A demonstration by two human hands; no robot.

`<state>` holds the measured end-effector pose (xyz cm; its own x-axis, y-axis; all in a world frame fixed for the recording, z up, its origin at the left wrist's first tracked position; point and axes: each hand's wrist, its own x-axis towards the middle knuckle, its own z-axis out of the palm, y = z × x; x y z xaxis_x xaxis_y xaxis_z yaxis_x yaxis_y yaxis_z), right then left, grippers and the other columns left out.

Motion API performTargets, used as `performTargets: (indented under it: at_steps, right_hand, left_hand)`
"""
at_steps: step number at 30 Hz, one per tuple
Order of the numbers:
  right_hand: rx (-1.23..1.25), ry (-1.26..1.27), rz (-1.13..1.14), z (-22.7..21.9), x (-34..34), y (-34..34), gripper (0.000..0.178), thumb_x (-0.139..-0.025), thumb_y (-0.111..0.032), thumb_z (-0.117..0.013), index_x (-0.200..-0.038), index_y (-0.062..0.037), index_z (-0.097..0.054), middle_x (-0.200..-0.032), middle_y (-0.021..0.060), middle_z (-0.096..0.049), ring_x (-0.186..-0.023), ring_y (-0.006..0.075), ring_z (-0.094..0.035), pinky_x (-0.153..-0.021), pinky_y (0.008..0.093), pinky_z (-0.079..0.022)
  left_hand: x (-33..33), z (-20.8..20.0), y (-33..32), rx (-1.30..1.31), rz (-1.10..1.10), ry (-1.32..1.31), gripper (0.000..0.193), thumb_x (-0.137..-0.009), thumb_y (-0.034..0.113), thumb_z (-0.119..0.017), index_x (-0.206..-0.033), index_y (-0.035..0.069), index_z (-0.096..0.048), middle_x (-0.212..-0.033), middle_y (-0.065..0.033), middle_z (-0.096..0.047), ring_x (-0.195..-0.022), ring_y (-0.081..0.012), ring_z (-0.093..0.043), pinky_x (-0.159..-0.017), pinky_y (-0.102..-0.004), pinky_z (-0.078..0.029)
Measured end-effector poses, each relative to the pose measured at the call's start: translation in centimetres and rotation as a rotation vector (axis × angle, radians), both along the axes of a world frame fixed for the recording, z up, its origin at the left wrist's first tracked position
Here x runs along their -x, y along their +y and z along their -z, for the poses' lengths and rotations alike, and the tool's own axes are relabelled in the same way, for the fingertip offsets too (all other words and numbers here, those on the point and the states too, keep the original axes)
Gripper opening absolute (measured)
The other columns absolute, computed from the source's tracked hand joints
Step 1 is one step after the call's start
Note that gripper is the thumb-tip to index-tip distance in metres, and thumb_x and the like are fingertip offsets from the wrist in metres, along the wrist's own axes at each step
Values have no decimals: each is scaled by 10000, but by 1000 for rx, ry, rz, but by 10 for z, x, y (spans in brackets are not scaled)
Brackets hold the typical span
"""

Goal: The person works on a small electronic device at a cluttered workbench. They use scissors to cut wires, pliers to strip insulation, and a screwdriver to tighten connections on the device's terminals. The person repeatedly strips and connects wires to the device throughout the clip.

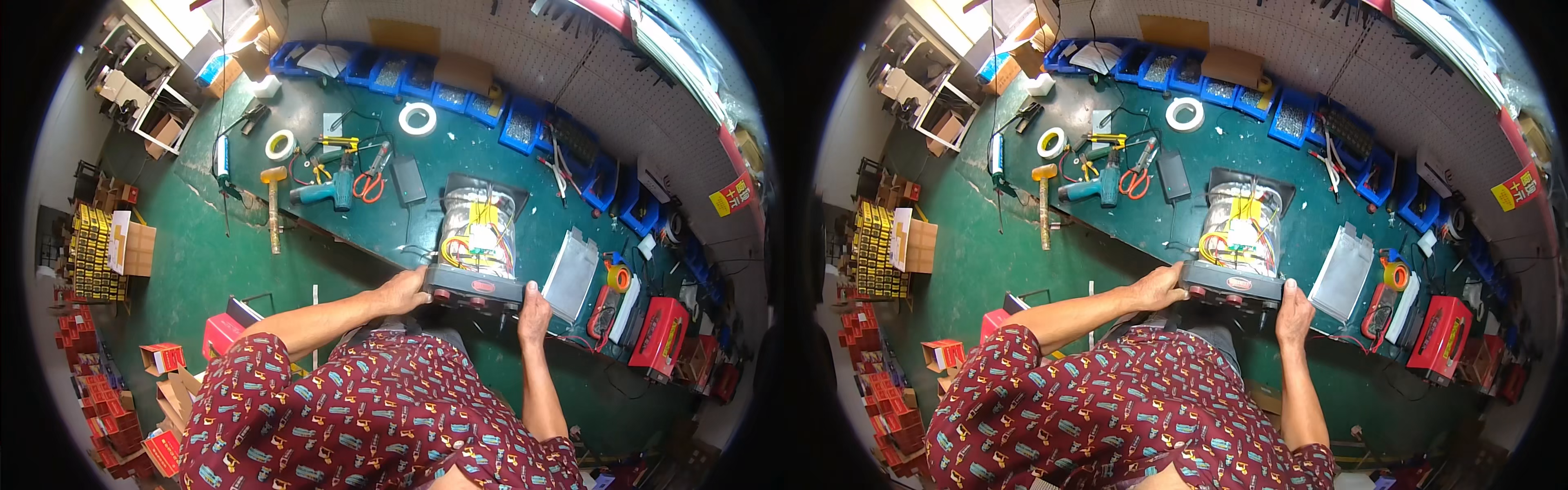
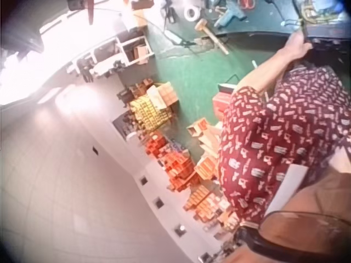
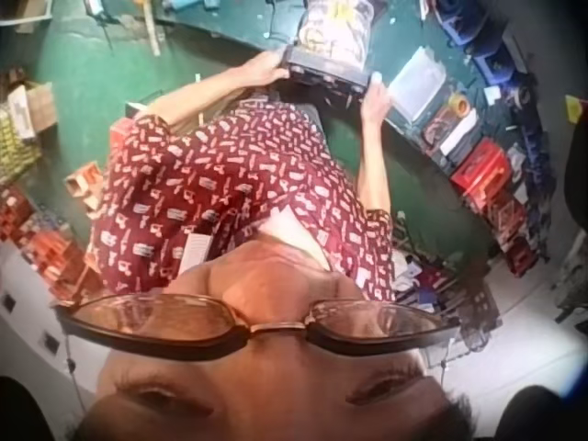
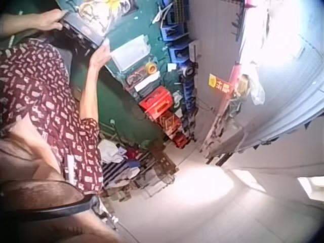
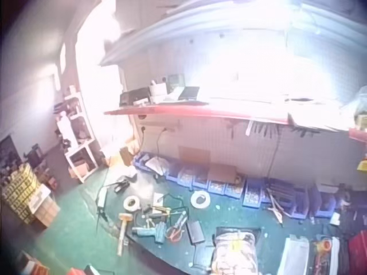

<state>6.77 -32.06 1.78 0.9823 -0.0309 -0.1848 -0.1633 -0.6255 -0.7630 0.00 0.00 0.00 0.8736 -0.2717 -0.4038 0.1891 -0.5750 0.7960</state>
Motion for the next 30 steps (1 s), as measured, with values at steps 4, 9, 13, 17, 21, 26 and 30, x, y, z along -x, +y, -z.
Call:
performTargets:
  at_steps: [4, 9, 13, 17, 21, 26, 30]
  right_hand:
    - [79, -68, -83, -58, -12, 4, 627, -1026, -538, -507, -925, 51, -696, -688, 256, -586, -663, 328, -596, -692, 469, -470]
    - [160, -81, -70, -72, -57, 28, 672, -1018, -573, -483, -914, 55, -698, -733, 290, -624, -709, 390, -632, -728, 493, -475]
    - [133, -107, 23, -66, -110, 40, 757, -1025, -618, -437, -842, 89, -635, -716, 218, -592, -722, 264, -547, -752, 437, -454]
    - [-1, 54, 225, -82, -146, 64, 759, -989, -661, -504, -757, 53, -612, -720, 91, -592, -728, 180, -483, -719, 400, -429]
    - [-22, 134, 295, -78, -186, 61, 846, -930, -739, -539, -1074, 70, -739, -986, 101, -729, -916, 168, -627, -866, 333, -480]
    - [-230, 173, 347, -69, -226, 75, 837, -883, -750, -606, -980, 67, -764, -911, 110, -731, -854, 173, -658, -811, 350, -511]
    - [-165, 165, 333, -74, -246, 73, 838, -872, -752, -620, -1049, 54, -762, -976, 122, -747, -896, 193, -677, -845, 345, -513]
  left_hand:
    - [-28, -43, 17, 110, 95, -39, 632, -905, 183, -711, -1423, -28, -416, -1213, -247, -665, -1181, -366, -653, -1007, -441, -508]
    - [-68, -76, 47, 153, 31, -54, 566, -919, 282, -725, -1390, 43, -521, -833, -127, -656, -764, -204, -623, -718, -402, -503]
    - [-111, -73, 65, 133, -6, -115, 519, -931, 432, -718, -1184, -14, -636, -760, -118, -639, -679, -186, -598, -646, -384, -486]
    - [-129, 11, 110, 226, -387, -67, 508, -997, 500, -619, -972, 0, -704, -795, -86, -707, -701, -172, -658, -647, -352, -529]
    - [-133, 53, 171, -536, -226, -45, 376, -897, 267, -695, -1189, 34, -654, -987, -236, -720, -973, -402, -713, -845, -514, -559]
    - [-147, 96, 205, -704, -120, -3, 516, -931, 76, -598, -1415, -30, -454, -1056, -264, -718, -1028, -422, -711, -886, -508, -569]
    - [-166, 102, 202, -701, -101, -31, 446, -923, 6, -584, -1350, -11, -456, -1012, -260, -720, -981, -422, -719, -838, -514, -572]
